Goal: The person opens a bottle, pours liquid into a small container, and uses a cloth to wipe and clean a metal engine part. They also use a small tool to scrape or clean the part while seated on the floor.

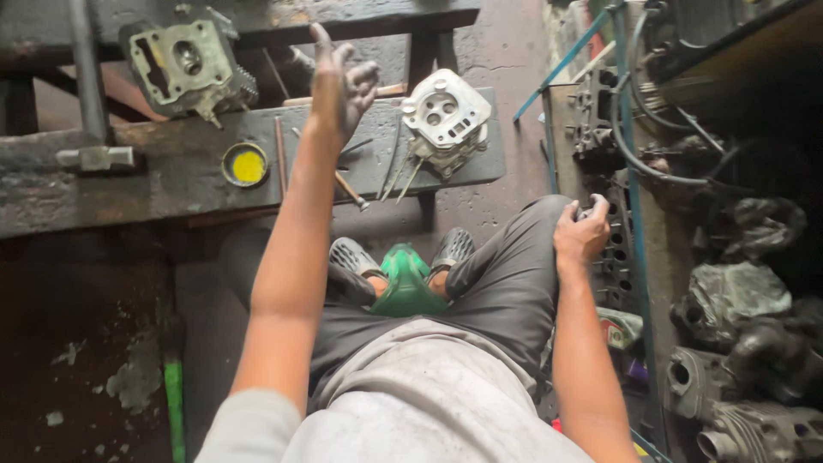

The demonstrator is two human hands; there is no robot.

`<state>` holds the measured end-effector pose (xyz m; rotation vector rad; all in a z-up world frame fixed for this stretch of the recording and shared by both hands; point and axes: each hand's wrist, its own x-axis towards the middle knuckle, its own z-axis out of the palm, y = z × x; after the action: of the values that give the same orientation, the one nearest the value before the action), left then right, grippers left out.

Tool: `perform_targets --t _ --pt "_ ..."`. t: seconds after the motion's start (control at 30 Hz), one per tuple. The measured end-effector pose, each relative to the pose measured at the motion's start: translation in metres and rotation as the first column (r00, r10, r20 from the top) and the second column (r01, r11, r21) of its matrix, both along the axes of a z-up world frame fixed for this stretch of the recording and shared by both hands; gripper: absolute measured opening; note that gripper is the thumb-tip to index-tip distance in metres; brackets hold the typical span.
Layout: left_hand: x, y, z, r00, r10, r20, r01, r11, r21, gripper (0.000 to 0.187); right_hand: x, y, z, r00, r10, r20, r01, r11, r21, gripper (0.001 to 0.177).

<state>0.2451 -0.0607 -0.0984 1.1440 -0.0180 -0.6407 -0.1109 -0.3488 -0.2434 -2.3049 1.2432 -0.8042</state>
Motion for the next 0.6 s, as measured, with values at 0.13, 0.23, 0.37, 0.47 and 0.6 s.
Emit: perform_targets --t 0.13,0.23,0.37,0.47,0.6 --pt "0.016 -0.031 -0.028 0.973 -0.045 -0.227 0.046 0.999 0.001 0.113 -0.011 -0.004 -0.003 0.999 -0.032 0.016 0.033 0.996 -0.081 0.034" --pt "0.01 -0.023 -0.035 0.977 -0.054 -0.204 0.044 0.998 -0.055 0.114 -0.017 -0.008 -0.008 0.999 0.0 0.034 0.002 0.998 -0.063 0.032" --pt "0.007 0.017 0.0 0.999 -0.037 0.008 0.038 0.998 -0.051 0.11 -0.013 -0.018 -0.015 0.997 -0.041 -0.071 0.048 0.995 0.092 0.034" --pt "-0.013 0.093 0.034 0.946 0.039 0.322 -0.029 0.999 -0.035 0.086 -0.001 -0.042 -0.022 0.981 -0.004 -0.195 0.026 0.993 0.111 0.036" --pt "-0.083 0.215 0.02 0.925 0.356 0.131 -0.26 0.847 -0.464 0.055 0.019 -0.072 -0.036 0.953 -0.004 -0.302 0.059 0.983 0.173 0.033"
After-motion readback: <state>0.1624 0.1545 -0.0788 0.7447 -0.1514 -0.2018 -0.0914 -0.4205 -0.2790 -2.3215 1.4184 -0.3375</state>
